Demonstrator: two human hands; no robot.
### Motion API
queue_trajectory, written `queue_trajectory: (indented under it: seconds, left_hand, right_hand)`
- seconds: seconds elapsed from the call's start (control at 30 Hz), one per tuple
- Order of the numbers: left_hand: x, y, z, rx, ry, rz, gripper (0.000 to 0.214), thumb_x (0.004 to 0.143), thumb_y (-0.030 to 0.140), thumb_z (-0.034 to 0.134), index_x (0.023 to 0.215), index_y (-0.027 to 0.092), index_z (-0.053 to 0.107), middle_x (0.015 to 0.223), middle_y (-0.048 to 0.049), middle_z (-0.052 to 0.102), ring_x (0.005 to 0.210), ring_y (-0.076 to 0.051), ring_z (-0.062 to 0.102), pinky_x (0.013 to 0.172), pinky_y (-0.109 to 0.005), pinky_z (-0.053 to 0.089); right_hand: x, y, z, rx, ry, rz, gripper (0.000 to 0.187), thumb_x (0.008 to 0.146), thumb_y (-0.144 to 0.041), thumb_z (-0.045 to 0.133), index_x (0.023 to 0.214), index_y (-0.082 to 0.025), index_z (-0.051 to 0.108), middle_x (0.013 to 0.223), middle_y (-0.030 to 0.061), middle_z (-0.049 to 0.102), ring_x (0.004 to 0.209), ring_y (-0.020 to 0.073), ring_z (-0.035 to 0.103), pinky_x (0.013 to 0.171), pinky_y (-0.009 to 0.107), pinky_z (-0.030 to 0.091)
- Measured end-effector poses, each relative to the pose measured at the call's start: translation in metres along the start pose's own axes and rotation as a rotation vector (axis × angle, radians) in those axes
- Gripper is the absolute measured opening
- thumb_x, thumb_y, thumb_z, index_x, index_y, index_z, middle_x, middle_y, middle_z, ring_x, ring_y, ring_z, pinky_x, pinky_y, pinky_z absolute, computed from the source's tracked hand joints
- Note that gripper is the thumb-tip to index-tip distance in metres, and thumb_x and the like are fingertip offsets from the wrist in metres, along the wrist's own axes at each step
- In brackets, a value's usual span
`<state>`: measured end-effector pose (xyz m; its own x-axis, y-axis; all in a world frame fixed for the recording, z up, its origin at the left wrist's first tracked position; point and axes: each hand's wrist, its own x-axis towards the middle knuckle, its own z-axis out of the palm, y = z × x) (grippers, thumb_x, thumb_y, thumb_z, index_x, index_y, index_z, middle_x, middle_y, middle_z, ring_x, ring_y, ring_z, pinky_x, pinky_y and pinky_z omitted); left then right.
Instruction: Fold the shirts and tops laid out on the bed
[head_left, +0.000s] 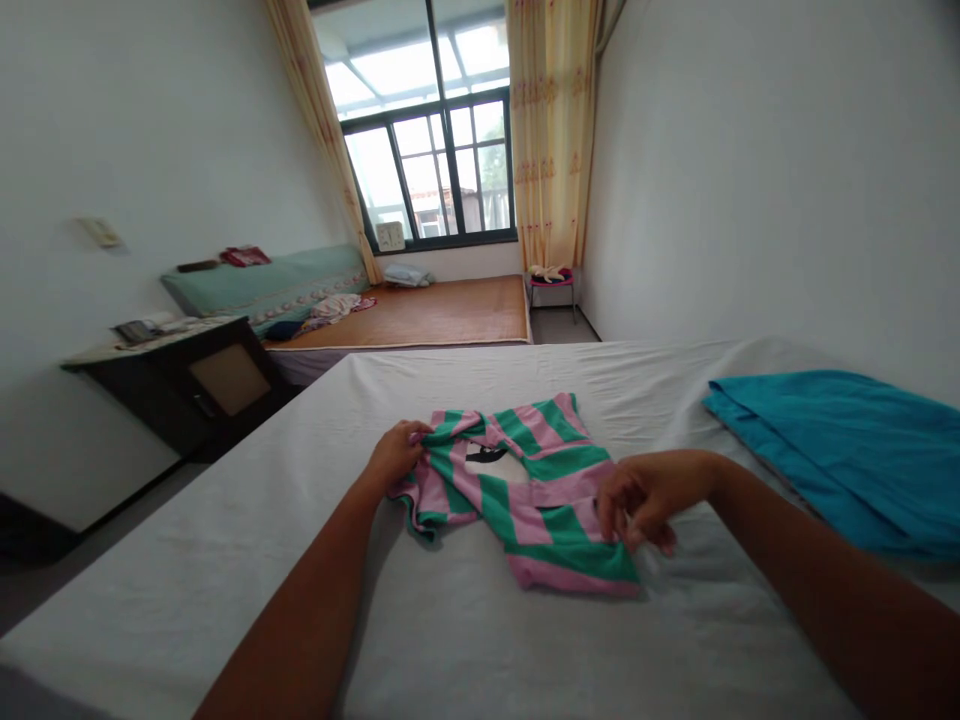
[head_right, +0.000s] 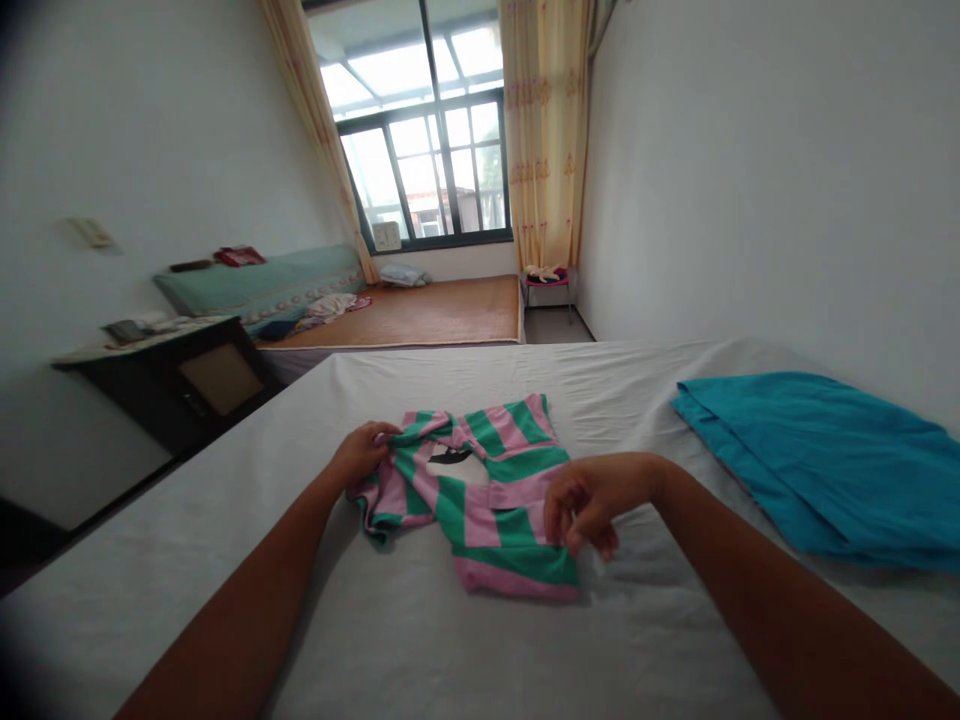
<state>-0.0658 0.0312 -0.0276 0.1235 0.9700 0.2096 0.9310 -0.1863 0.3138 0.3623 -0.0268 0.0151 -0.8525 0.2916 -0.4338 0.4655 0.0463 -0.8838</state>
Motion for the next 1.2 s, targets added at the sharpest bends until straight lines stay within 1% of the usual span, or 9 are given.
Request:
queue_trajectory:
  seconds: [0.07,0.2,0.27,0.47,0.67,0.8,0.9,1.03,1.2]
  left_hand:
    - [0.0,-0.002,0.001,0.009,-0.024,0.014,0.04,0.075,0.014,0.05,0.109,0.02,0.068,0.109,-0.0061,0.065,0.103,-0.02,0.06,0.094,-0.028,0.044]
    - [-0.001,0.002,0.001,0.044,0.008,-0.026,0.042,0.087,0.032,0.046,0.122,0.016,0.061,0.12,-0.0114,0.061,0.111,-0.022,0.058,0.098,-0.03,0.042]
    - [-0.001,0.003,0.001,0.05,0.004,-0.074,0.046,0.089,0.037,0.044,0.127,0.016,0.058,0.122,-0.0122,0.061,0.112,-0.022,0.058,0.097,-0.03,0.043]
    - [-0.004,-0.003,-0.005,0.024,-0.072,-0.129,0.047,0.089,0.044,0.045,0.128,0.021,0.058,0.121,-0.0095,0.065,0.11,-0.024,0.06,0.094,-0.031,0.045]
    - [-0.005,-0.004,-0.003,-0.079,0.001,-0.021,0.038,0.084,0.03,0.053,0.12,0.024,0.064,0.118,-0.0032,0.068,0.108,-0.021,0.062,0.092,-0.027,0.047]
    - [0.0,-0.003,0.0,-0.179,0.127,-0.023,0.035,0.083,0.022,0.051,0.113,0.02,0.068,0.113,-0.0048,0.07,0.106,-0.019,0.063,0.094,-0.028,0.047]
    - [0.003,-0.008,0.001,-0.241,0.286,-0.085,0.042,0.084,0.019,0.047,0.123,0.014,0.061,0.124,-0.0089,0.064,0.115,-0.019,0.058,0.101,-0.03,0.043]
    - [0.004,-0.019,0.004,-0.144,0.256,-0.167,0.049,0.084,0.024,0.051,0.131,0.011,0.052,0.133,-0.0133,0.056,0.126,-0.025,0.049,0.107,-0.038,0.037]
    - [0.002,-0.018,0.01,-0.023,0.13,-0.098,0.05,0.088,0.029,0.05,0.135,0.012,0.047,0.135,-0.015,0.053,0.127,-0.024,0.047,0.108,-0.036,0.035]
  right_hand:
    - [-0.002,0.002,-0.006,-0.037,0.218,-0.037,0.037,0.077,-0.042,0.067,0.102,-0.015,0.063,0.082,0.0041,0.069,0.053,0.011,0.062,0.05,0.022,0.049]
    - [0.006,0.028,-0.029,-0.438,0.946,-0.084,0.03,0.081,-0.023,0.055,0.11,-0.018,0.064,0.104,0.0086,0.068,0.073,0.0152,0.066,0.069,0.029,0.053]
    - [0.014,0.043,-0.037,-0.659,1.084,-0.068,0.044,0.076,-0.012,0.051,0.117,-0.022,0.063,0.124,0.0098,0.061,0.091,0.0187,0.066,0.083,0.033,0.051]
    - [0.03,0.046,-0.037,-0.73,0.834,-0.218,0.051,0.065,-0.005,0.044,0.102,-0.024,0.072,0.131,0.0043,0.059,0.115,0.0221,0.058,0.098,0.036,0.044]
    - [0.031,0.01,-0.057,-0.288,0.715,-0.064,0.028,0.077,-0.023,0.048,0.096,-0.016,0.068,0.069,0.0021,0.068,0.062,0.0154,0.064,0.057,0.024,0.051]
    - [0.048,-0.025,-0.092,0.115,0.923,-0.147,0.024,0.078,-0.036,0.058,0.088,-0.015,0.062,0.078,0.0071,0.069,0.066,0.0152,0.064,0.062,0.026,0.054]
    - [0.064,-0.037,-0.119,0.214,1.181,-0.329,0.039,0.082,-0.044,0.054,0.113,-0.02,0.054,0.112,0.0115,0.065,0.089,0.0172,0.065,0.078,0.031,0.055]
    - [0.076,-0.007,-0.129,-0.097,1.35,-0.147,0.06,0.085,-0.042,0.051,0.137,-0.018,0.036,0.14,0.0176,0.046,0.11,0.0237,0.059,0.091,0.039,0.049]
    - [0.085,0.054,-0.102,-0.55,1.335,0.153,0.061,0.089,-0.046,0.046,0.139,-0.014,0.036,0.132,0.0211,0.054,0.118,0.0302,0.054,0.099,0.048,0.04]
